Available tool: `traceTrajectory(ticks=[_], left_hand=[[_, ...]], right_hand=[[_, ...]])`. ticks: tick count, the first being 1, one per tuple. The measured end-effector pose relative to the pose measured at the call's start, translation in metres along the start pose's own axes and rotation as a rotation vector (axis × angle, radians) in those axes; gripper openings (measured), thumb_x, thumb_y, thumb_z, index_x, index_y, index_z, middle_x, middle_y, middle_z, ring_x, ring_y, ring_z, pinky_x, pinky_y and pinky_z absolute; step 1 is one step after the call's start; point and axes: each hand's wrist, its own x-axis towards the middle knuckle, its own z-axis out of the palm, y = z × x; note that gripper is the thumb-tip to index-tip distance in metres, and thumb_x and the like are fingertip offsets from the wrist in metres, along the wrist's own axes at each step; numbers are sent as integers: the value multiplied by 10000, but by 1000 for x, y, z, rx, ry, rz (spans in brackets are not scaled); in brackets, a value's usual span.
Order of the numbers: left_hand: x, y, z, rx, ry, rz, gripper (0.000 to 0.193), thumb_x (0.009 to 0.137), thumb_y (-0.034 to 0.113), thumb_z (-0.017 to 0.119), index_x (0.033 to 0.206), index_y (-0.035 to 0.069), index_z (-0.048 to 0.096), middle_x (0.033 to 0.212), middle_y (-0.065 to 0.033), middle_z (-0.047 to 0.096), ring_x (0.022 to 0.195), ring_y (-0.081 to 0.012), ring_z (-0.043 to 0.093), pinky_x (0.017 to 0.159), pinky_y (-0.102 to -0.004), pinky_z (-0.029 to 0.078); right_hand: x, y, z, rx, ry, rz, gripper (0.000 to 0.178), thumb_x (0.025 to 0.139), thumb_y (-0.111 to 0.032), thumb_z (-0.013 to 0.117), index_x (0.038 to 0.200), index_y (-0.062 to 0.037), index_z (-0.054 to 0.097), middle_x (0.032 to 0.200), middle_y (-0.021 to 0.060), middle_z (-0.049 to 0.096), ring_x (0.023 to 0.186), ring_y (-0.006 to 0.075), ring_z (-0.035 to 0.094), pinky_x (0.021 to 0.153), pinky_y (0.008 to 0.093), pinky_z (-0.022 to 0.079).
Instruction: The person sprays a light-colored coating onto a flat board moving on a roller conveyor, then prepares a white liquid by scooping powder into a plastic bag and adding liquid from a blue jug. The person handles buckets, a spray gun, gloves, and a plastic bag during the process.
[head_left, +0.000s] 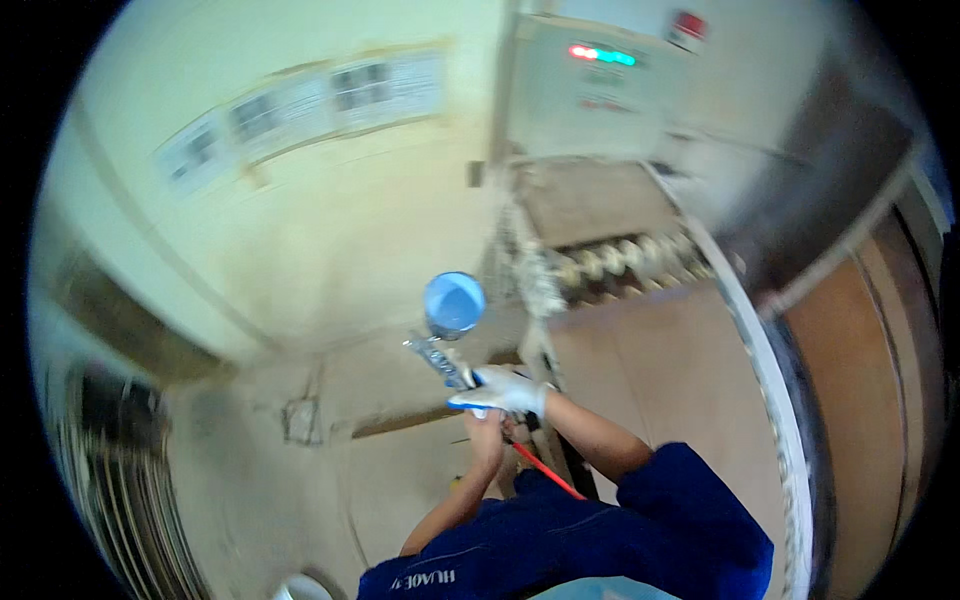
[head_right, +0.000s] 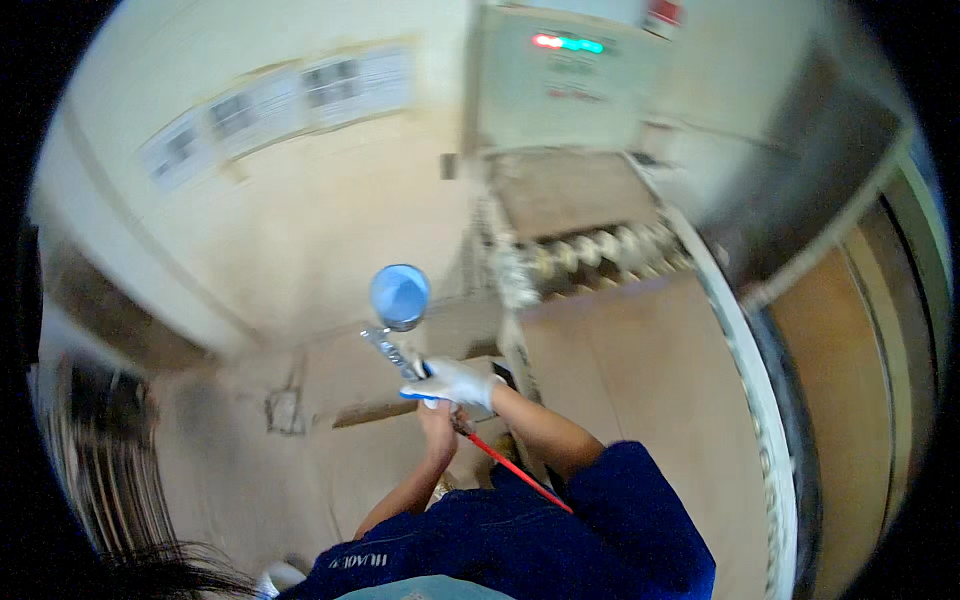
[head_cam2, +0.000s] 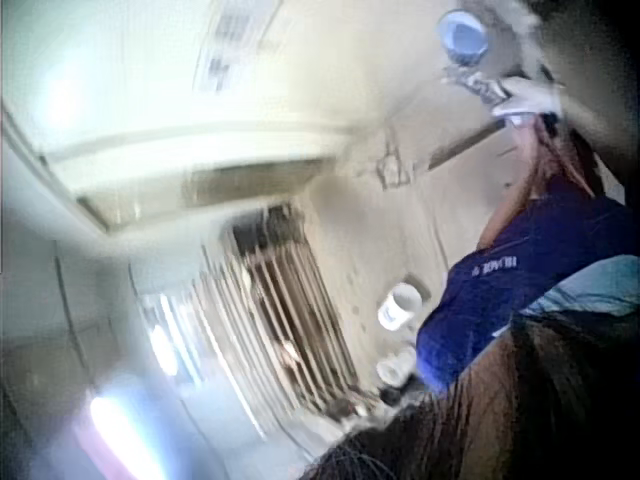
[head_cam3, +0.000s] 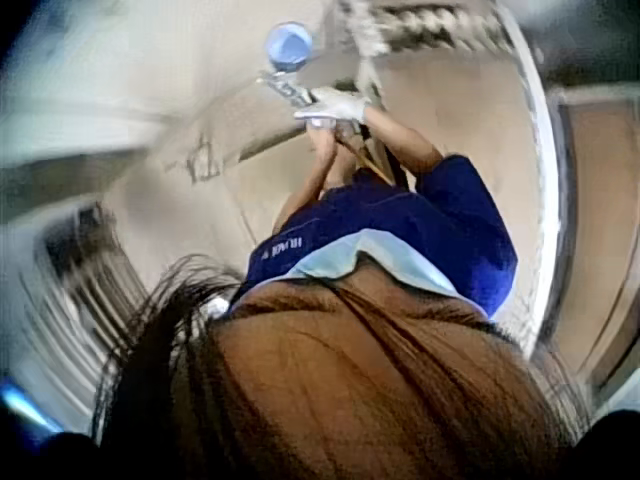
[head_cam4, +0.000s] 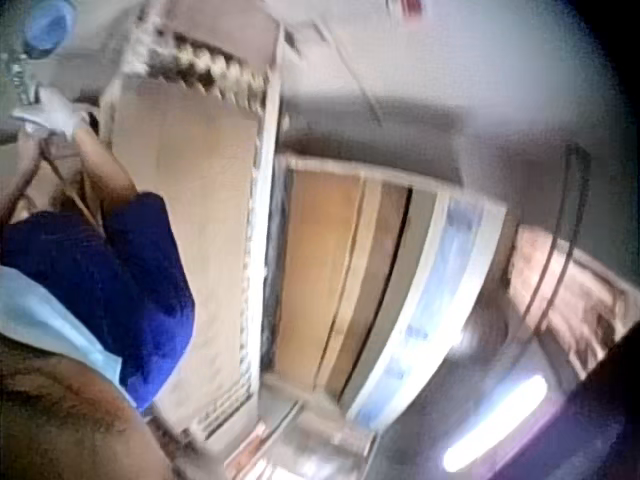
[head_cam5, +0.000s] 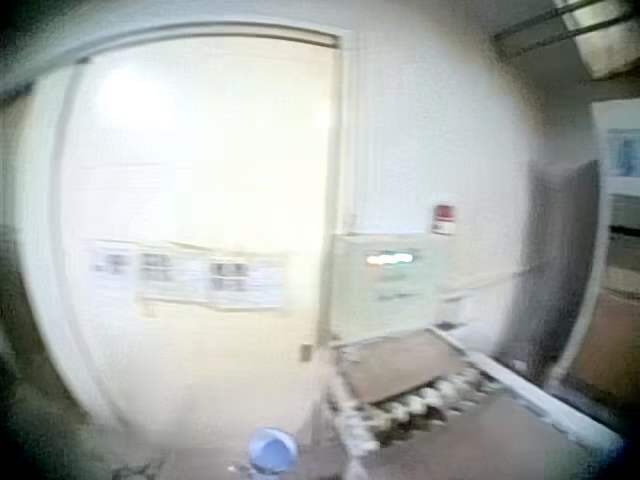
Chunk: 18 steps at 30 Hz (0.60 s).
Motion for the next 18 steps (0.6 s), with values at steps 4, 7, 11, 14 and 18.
traceTrajectory(ticks=[4,7,11,14,18], left_hand=[[-3,-63,31,187,-305,-100,300,896,102,607,1159,7,500,955,-76,636,799,-156,607,695,-307,490],[-5,-91,79,192,-446,-145,331,892,96,602,1189,-10,502,1012,-83,628,924,-173,597,798,-330,480],[31,-133,100,541,-674,-112,329,885,169,631,1132,-41,580,1107,-135,605,1003,-218,591,871,-341,467],[46,-178,63,895,-729,66,393,907,279,654,1116,-51,609,1094,-181,618,996,-257,605,910,-362,467],[72,-144,-123,1238,-784,-353,396,955,323,540,1101,-43,567,949,-211,666,892,-364,648,781,-482,480]], right_hand=[[-30,36,-33,-264,182,112,389,885,-338,591,1028,22,560,802,276,634,758,378,648,711,467,490],[-56,87,-58,-162,387,207,405,875,-322,598,1092,19,567,756,255,641,719,387,659,707,489,502],[-100,98,-112,14,406,246,365,894,-315,596,1096,-12,601,822,213,668,733,335,658,739,454,510],[-158,167,-162,-212,694,170,326,885,-257,639,1133,-45,621,887,152,671,706,256,667,696,395,548],[-242,266,-241,144,922,499,328,876,-240,679,1143,-66,606,814,81,656,631,166,643,560,341,543]])
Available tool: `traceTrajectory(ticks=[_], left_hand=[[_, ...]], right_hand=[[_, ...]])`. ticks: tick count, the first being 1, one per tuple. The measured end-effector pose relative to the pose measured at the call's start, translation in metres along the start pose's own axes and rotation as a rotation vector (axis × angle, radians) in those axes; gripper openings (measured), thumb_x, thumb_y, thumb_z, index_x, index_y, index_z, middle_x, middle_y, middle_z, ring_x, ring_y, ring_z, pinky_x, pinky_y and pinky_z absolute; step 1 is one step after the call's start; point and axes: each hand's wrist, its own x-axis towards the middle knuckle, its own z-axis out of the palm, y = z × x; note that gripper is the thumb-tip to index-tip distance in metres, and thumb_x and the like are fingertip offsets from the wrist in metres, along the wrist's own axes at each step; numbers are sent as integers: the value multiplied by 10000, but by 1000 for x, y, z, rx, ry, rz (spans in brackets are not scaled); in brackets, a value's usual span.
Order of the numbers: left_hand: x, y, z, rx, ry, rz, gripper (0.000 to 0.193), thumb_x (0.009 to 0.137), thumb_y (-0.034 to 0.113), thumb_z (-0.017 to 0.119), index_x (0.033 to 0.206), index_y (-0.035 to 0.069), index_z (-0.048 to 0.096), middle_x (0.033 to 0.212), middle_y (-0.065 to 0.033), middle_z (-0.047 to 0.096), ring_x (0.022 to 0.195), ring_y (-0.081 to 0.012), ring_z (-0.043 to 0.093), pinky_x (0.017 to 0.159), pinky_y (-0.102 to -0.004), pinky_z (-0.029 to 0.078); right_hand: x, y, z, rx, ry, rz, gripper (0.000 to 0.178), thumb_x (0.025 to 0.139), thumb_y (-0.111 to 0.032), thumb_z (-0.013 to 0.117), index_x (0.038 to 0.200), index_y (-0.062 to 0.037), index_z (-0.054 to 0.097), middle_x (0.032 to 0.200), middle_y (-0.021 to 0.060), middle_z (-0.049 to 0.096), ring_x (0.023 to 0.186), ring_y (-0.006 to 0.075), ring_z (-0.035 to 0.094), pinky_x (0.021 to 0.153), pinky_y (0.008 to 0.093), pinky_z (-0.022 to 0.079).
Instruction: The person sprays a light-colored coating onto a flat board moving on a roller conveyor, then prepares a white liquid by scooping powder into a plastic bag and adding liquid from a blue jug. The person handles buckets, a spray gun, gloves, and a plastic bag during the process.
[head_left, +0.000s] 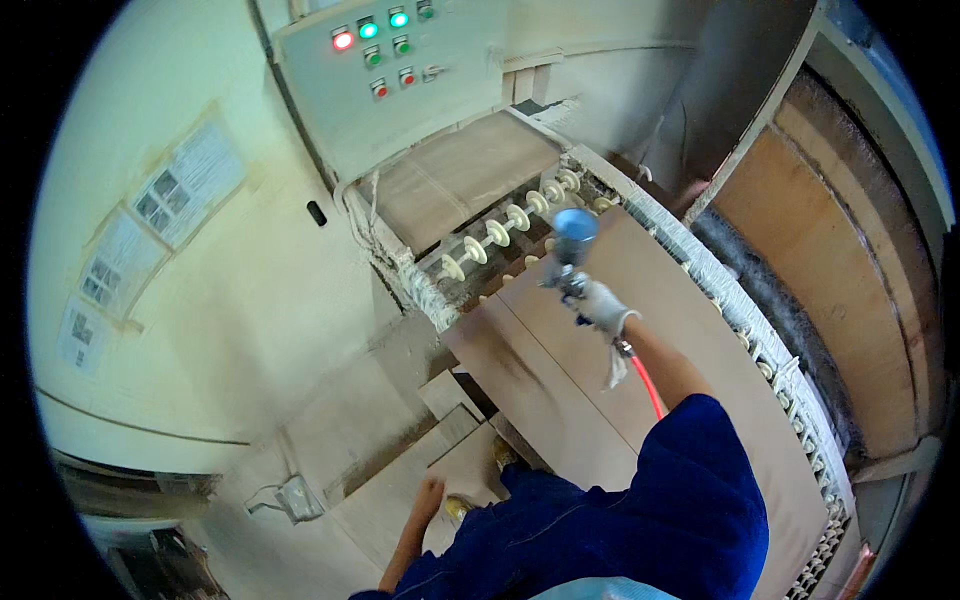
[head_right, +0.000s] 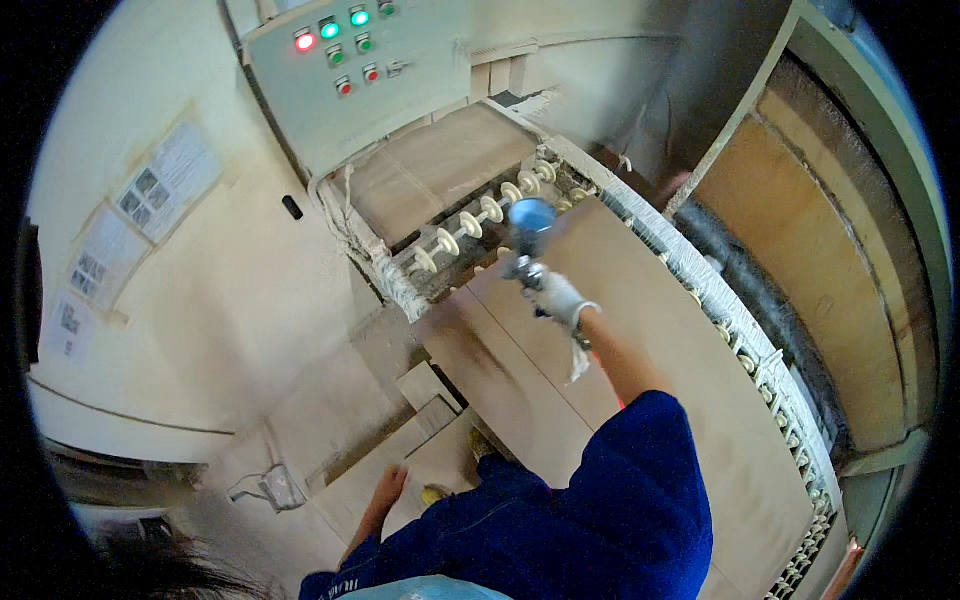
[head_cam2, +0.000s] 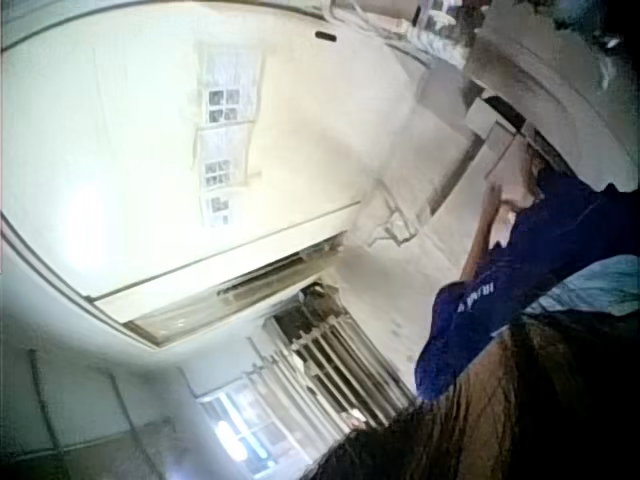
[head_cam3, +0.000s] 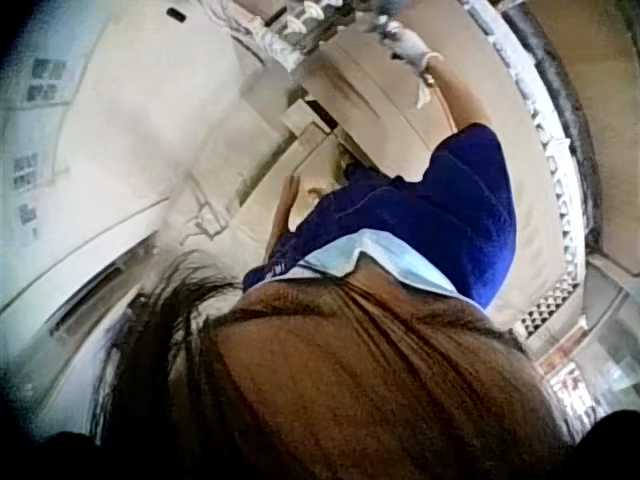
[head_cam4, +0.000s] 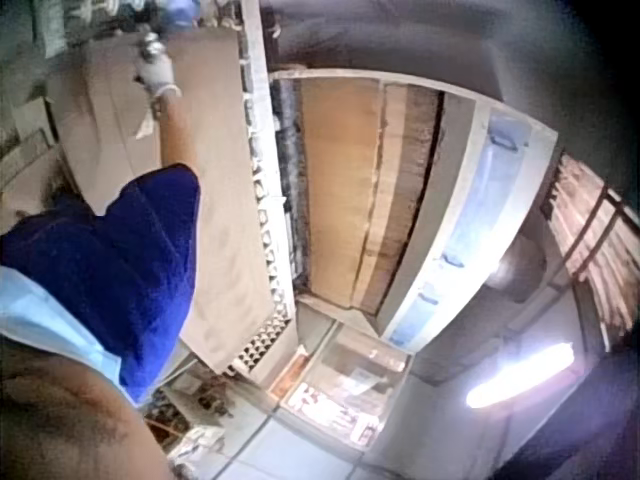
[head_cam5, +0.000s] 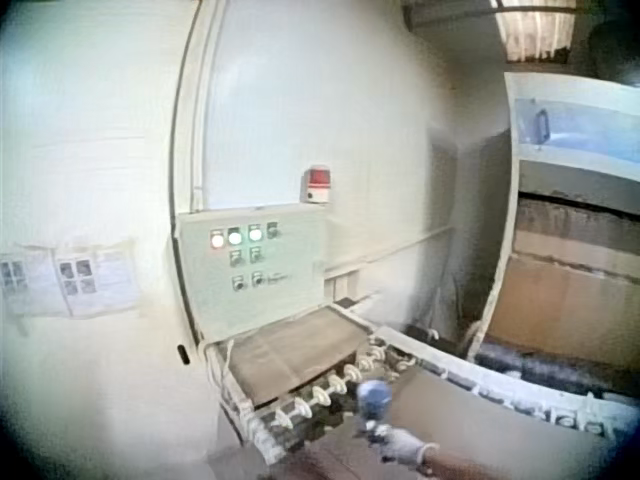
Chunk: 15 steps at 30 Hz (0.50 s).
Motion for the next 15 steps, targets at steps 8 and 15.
traceTrajectory(ticks=[8,15], left_hand=[[-89,-35,-12,282,77,-609,433,970,425,479,1010,18,621,951,-293,644,955,-486,598,771,-555,475],[-30,60,-17,158,177,-611,444,969,444,472,1015,29,626,963,-282,647,965,-476,601,782,-549,476]], right_hand=[[71,54,-127,-105,303,273,318,880,-237,696,1128,-63,598,793,78,656,591,162,626,485,337,517],[141,115,-180,-50,473,315,205,885,-189,671,925,0,604,660,62,607,530,165,598,446,346,455]])
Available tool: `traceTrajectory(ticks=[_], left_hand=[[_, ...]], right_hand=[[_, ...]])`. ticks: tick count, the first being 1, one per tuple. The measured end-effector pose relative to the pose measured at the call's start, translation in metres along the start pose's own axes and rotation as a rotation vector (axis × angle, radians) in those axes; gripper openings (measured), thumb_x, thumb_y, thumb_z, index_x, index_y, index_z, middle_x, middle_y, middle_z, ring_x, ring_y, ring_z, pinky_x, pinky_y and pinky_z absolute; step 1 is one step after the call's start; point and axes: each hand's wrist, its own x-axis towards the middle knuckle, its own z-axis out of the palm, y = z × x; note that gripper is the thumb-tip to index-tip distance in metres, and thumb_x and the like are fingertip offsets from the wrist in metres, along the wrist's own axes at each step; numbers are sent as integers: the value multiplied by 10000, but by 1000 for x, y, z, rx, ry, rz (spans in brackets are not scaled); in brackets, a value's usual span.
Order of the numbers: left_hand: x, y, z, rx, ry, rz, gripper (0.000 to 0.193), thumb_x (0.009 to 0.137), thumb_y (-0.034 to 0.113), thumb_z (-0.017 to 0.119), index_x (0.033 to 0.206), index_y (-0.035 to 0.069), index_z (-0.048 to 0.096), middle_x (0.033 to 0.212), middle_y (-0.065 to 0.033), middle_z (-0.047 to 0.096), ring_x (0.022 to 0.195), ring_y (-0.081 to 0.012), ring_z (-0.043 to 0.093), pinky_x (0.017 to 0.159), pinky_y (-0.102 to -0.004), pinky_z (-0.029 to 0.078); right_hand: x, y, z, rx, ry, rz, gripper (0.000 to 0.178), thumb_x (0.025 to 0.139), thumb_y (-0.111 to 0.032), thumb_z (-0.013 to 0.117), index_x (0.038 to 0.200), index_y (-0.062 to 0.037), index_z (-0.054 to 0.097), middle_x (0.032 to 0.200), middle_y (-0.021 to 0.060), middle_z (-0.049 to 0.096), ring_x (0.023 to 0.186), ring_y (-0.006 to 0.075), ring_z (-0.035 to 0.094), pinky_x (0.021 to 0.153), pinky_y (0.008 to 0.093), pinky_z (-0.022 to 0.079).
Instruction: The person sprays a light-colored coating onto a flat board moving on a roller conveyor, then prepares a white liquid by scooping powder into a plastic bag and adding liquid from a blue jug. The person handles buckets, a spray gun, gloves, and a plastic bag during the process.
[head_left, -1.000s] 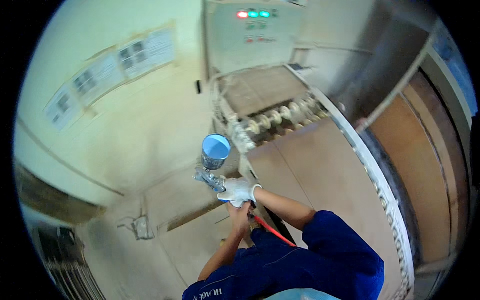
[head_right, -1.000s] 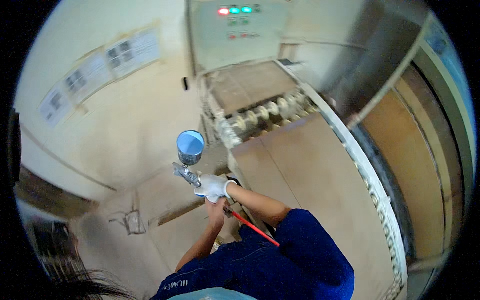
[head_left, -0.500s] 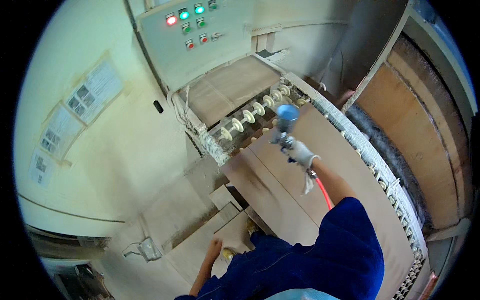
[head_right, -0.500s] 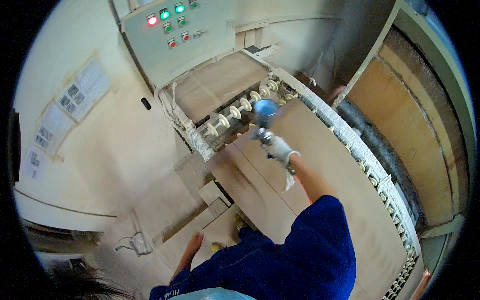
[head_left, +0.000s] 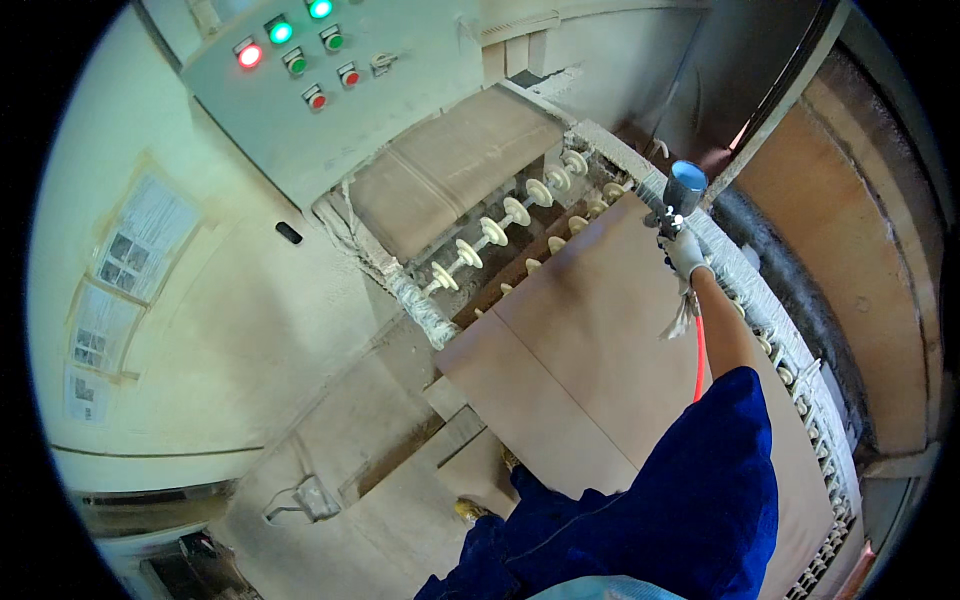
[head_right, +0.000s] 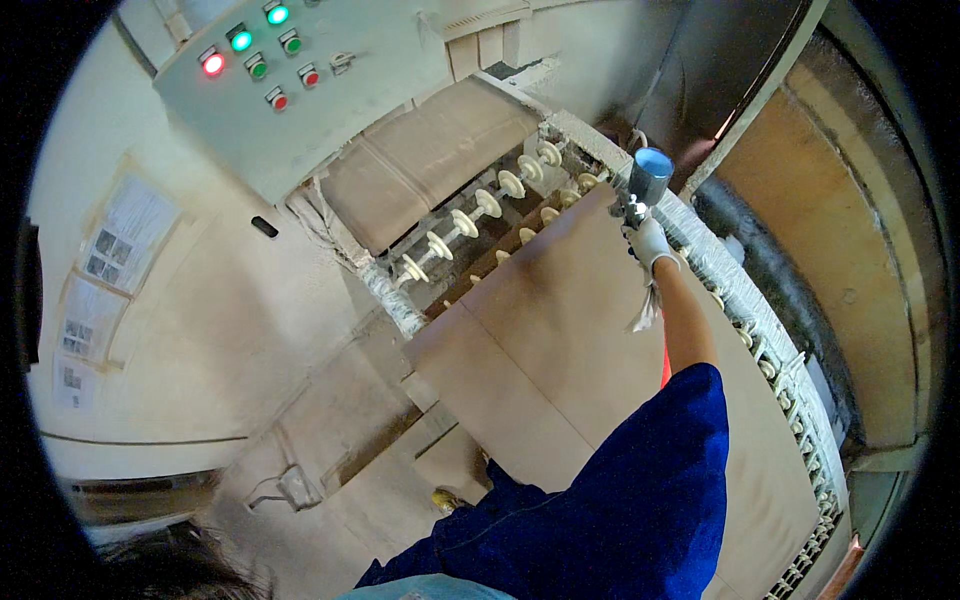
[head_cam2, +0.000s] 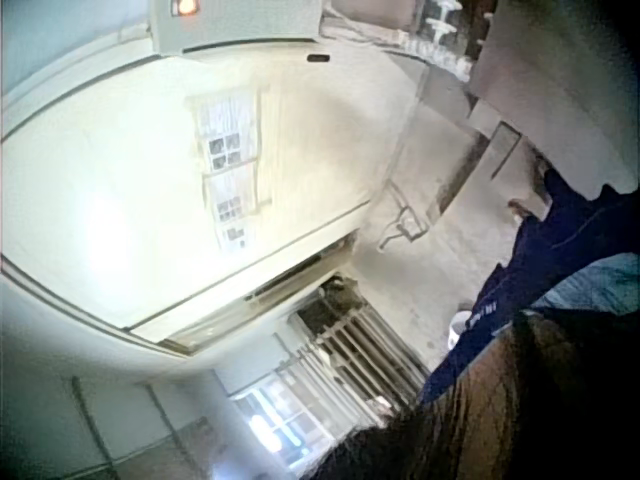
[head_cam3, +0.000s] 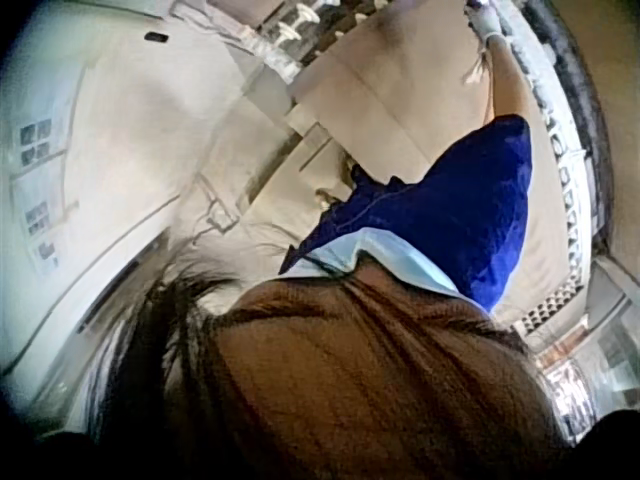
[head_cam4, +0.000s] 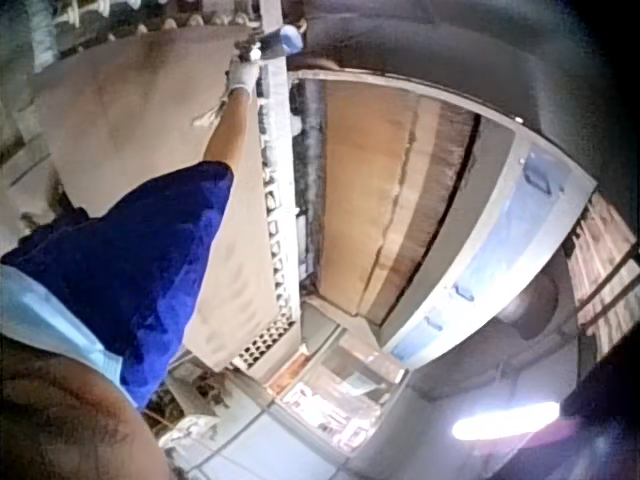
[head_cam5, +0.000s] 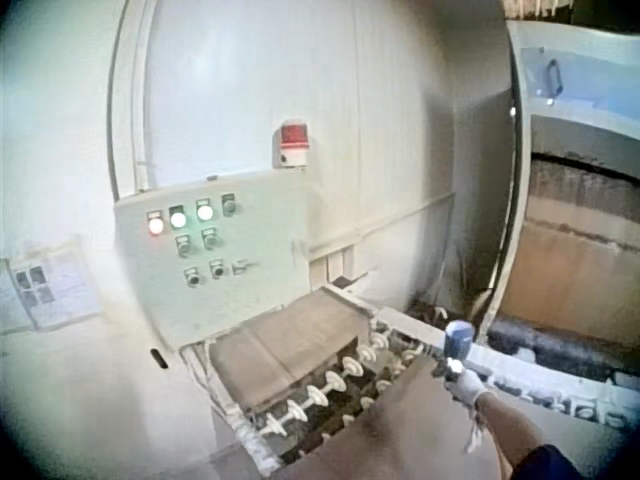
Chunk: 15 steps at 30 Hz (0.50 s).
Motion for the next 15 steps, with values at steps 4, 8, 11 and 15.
traceTrajectory(ticks=[4,8,11,15], left_hand=[[-1,31,-4,-1,0,9,450,969,454,468,1018,36,629,970,-275,650,970,-470,602,788,-545,476],[1,49,-6,10,-15,3,457,968,464,464,1020,43,632,978,-268,652,976,-464,603,793,-542,477],[-1,53,-7,10,-12,-14,462,968,472,461,1023,48,634,983,-263,654,980,-460,604,798,-539,477],[3,59,-6,27,-23,-20,468,967,483,457,1026,55,637,990,-256,656,986,-454,606,804,-536,478]], right_hand=[[34,0,5,36,12,-38,203,875,-181,671,951,-9,596,648,69,601,505,176,596,447,346,462],[76,28,0,-9,39,50,226,878,-184,667,1014,-20,593,670,75,609,533,182,609,493,354,480],[85,23,-1,55,104,-1,221,896,-193,652,1032,-26,599,692,92,616,577,196,627,512,362,478],[106,42,-7,-16,166,-89,289,905,-237,650,1102,-37,582,725,107,629,605,244,636,571,396,492]])
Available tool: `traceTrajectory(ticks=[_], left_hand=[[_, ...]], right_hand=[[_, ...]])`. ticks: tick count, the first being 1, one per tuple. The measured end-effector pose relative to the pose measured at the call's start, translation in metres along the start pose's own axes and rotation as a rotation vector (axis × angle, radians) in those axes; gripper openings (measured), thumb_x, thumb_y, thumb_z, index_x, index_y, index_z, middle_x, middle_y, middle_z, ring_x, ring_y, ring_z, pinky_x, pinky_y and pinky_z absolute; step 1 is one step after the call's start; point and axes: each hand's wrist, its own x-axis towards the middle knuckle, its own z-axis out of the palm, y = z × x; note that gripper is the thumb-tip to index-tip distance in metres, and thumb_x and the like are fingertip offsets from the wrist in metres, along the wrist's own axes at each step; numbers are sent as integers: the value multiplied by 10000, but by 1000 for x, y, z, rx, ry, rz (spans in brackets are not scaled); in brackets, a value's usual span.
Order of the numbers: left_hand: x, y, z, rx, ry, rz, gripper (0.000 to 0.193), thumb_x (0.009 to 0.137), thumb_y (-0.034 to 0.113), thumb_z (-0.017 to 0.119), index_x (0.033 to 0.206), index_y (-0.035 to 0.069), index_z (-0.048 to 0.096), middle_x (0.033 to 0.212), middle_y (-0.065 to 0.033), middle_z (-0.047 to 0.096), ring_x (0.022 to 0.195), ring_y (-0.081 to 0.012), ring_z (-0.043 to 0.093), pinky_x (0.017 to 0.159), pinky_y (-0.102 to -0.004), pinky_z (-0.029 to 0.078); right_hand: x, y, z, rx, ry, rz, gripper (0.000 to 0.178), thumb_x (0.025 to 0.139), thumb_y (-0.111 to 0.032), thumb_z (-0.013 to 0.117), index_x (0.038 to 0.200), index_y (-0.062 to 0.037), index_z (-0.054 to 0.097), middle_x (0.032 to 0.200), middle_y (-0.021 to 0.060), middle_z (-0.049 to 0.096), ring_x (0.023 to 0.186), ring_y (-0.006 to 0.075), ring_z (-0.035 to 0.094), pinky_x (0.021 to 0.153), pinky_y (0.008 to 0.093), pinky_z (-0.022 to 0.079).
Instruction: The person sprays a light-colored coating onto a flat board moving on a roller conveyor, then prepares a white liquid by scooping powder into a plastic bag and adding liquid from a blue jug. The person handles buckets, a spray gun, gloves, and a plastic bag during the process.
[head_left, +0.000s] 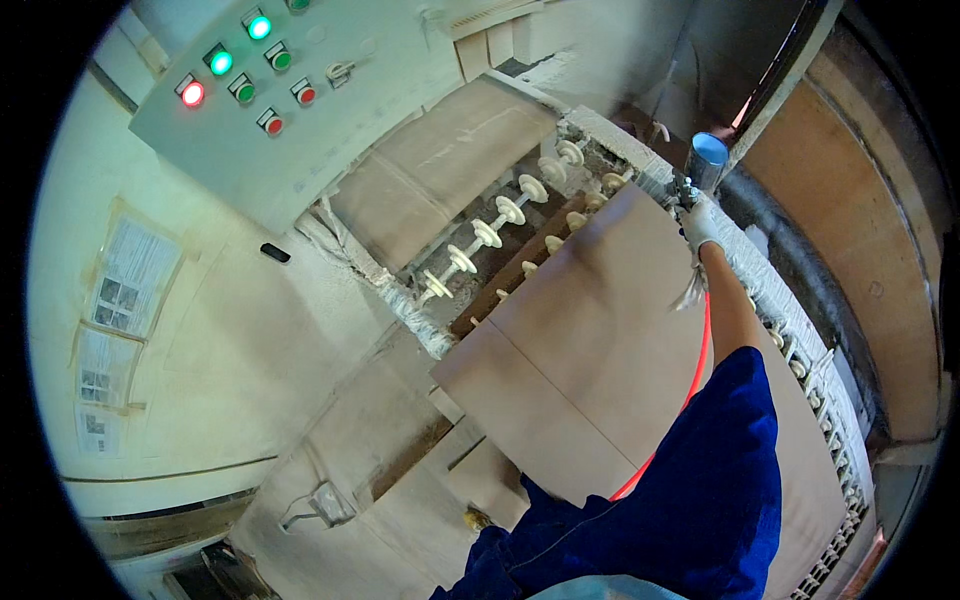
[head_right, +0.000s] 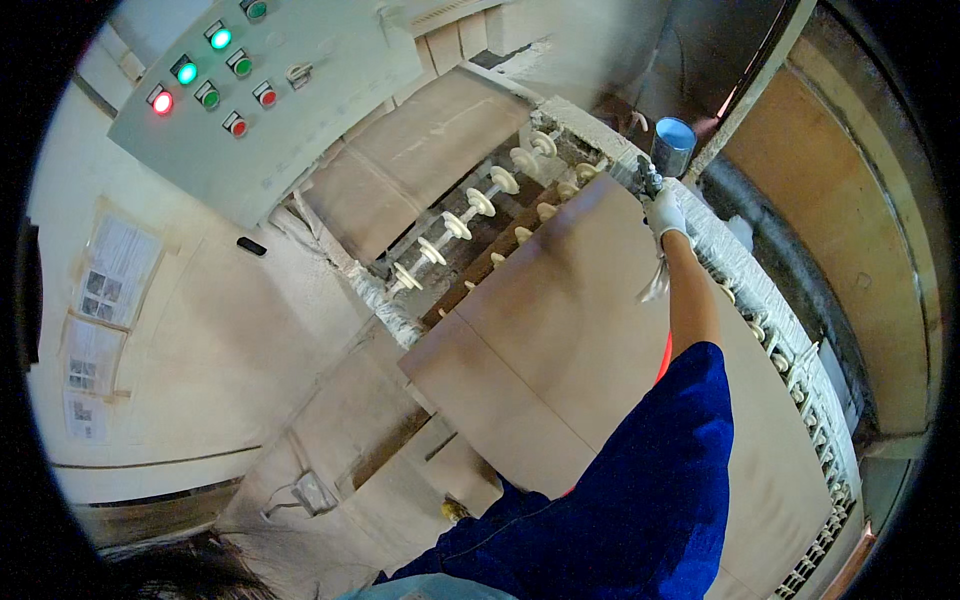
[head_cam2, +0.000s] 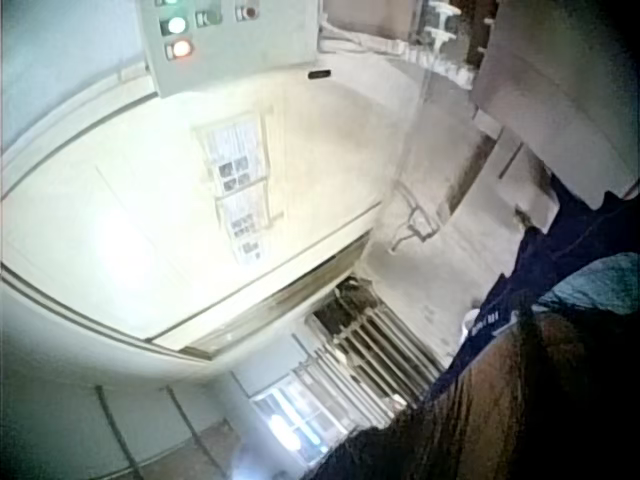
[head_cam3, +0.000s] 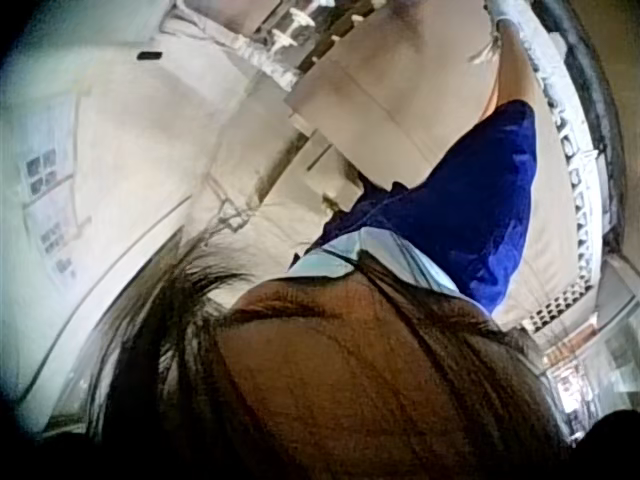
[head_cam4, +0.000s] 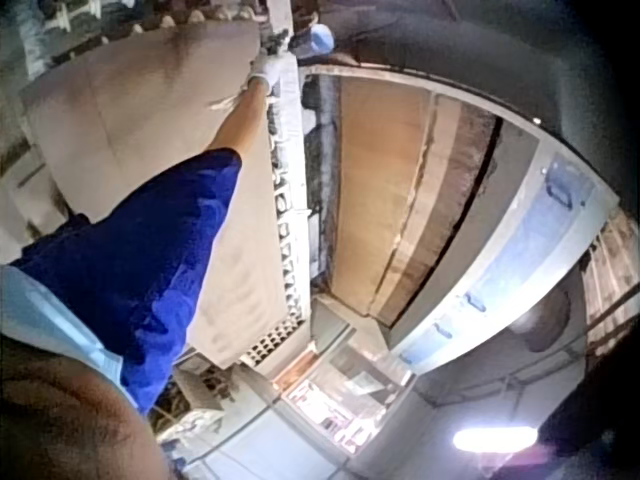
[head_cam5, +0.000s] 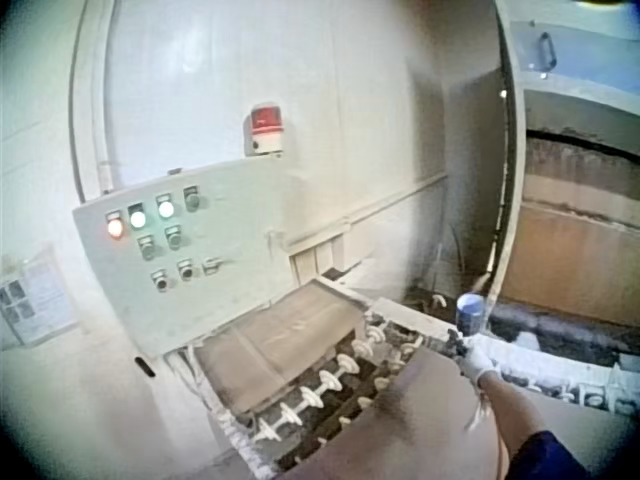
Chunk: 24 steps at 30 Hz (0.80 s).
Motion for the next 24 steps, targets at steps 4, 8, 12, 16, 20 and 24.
traceTrajectory(ticks=[4,8,12,16,20,24], left_hand=[[4,2,2,17,-5,7,475,967,493,453,1029,61,640,997,-249,658,991,-448,607,809,-532,479],[2,-5,3,12,-2,8,481,966,504,448,1031,68,643,1004,-242,660,997,-442,608,815,-529,479],[-3,-13,3,-1,2,21,488,966,514,444,1034,75,646,1011,-236,662,1003,-436,610,821,-525,480],[-15,-25,7,-19,-1,24,495,966,524,440,1037,82,649,1019,-229,665,1008,-430,611,827,-522,480],[-31,-44,14,-54,19,25,502,965,535,436,1040,88,652,1026,-222,667,1014,-424,612,833,-518,481],[-63,-98,28,-126,69,-19,508,965,545,432,1043,95,655,1033,-215,669,1020,-418,614,839,-515,482]], right_hand=[[3,4,7,60,10,-19,320,901,-255,658,1124,-41,574,736,111,635,611,244,632,582,403,492],[-39,-40,-5,-53,-64,75,288,894,-238,663,1084,-41,576,742,95,634,608,215,630,578,381,493],[-75,-48,-8,91,-92,5,303,890,-202,673,1114,-18,583,735,83,625,600,182,621,529,349,478],[-98,-50,-10,-29,-152,-27,240,897,-160,656,1083,-19,599,724,89,623,560,182,602,520,350,487],[-116,-51,-16,-4,-171,-49,253,886,-168,675,1074,-18,597,717,97,625,566,187,605,523,357,488],[-140,-72,-13,-18,-225,-108,281,867,-167,696,1089,-24,600,757,99,641,611,169,611,533,350,491]])
